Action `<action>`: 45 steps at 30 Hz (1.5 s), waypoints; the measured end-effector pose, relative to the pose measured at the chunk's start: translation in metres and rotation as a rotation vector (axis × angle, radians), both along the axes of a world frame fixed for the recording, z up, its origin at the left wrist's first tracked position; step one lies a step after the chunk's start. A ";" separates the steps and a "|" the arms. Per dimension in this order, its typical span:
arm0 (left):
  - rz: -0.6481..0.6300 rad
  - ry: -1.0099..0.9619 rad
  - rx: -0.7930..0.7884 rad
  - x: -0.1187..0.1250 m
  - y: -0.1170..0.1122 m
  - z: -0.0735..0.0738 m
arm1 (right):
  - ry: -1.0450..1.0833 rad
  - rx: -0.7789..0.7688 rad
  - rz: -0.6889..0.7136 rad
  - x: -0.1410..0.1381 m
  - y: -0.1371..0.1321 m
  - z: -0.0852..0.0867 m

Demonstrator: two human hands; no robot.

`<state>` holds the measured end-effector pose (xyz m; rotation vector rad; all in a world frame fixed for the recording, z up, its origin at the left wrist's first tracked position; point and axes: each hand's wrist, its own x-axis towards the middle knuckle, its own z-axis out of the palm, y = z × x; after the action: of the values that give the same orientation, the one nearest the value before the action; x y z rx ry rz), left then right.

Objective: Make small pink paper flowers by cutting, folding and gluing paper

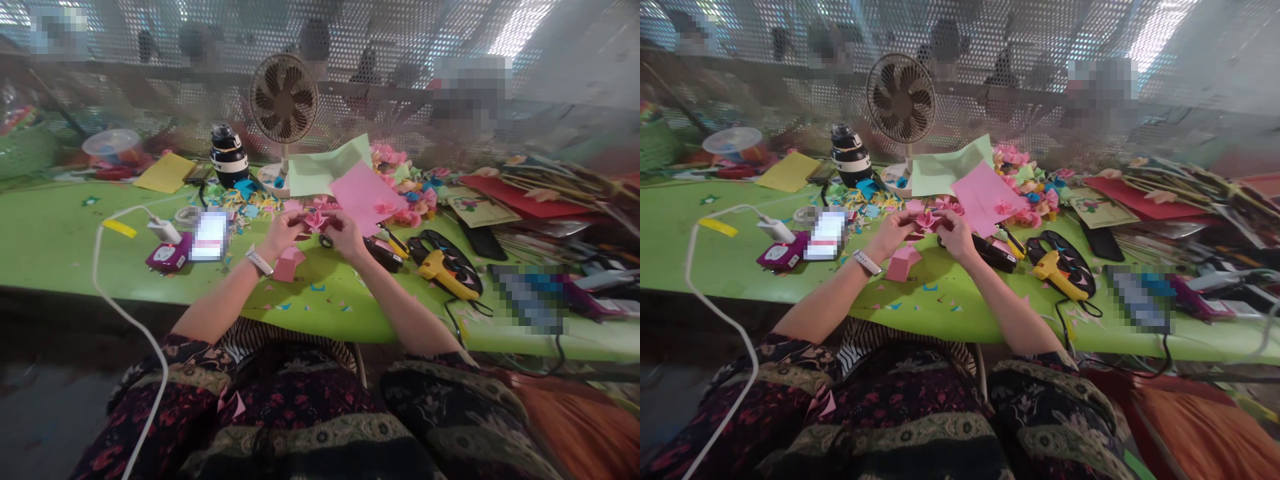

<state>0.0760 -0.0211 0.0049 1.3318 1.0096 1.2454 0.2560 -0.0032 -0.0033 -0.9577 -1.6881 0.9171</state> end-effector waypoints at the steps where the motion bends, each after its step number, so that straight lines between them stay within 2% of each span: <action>1: 0.004 -0.016 -0.014 0.000 -0.001 0.000 | 0.016 -0.013 0.001 0.000 -0.001 0.000; 8: -0.011 -0.009 -0.053 0.002 0.000 0.001 | 0.027 -0.064 0.020 -0.001 -0.003 -0.001; 16: 0.029 -0.102 -0.075 0.002 0.000 0.003 | 0.121 -0.070 0.067 -0.002 -0.003 -0.005; 30: 0.000 -0.114 -0.112 0.002 0.001 -0.001 | 0.187 -0.151 0.046 -0.001 -0.008 -0.001; 38: -0.039 -0.080 -0.113 0.002 0.007 -0.011 | 0.214 -0.165 0.014 -0.002 -0.010 0.002; 45: -0.035 -0.062 -0.146 0.003 0.004 -0.010 | 0.171 -0.151 -0.007 0.002 -0.003 -0.007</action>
<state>0.0793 -0.0175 -0.0055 1.1865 1.0098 1.1579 0.2576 -0.0066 -0.0104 -0.9553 -1.4870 1.1030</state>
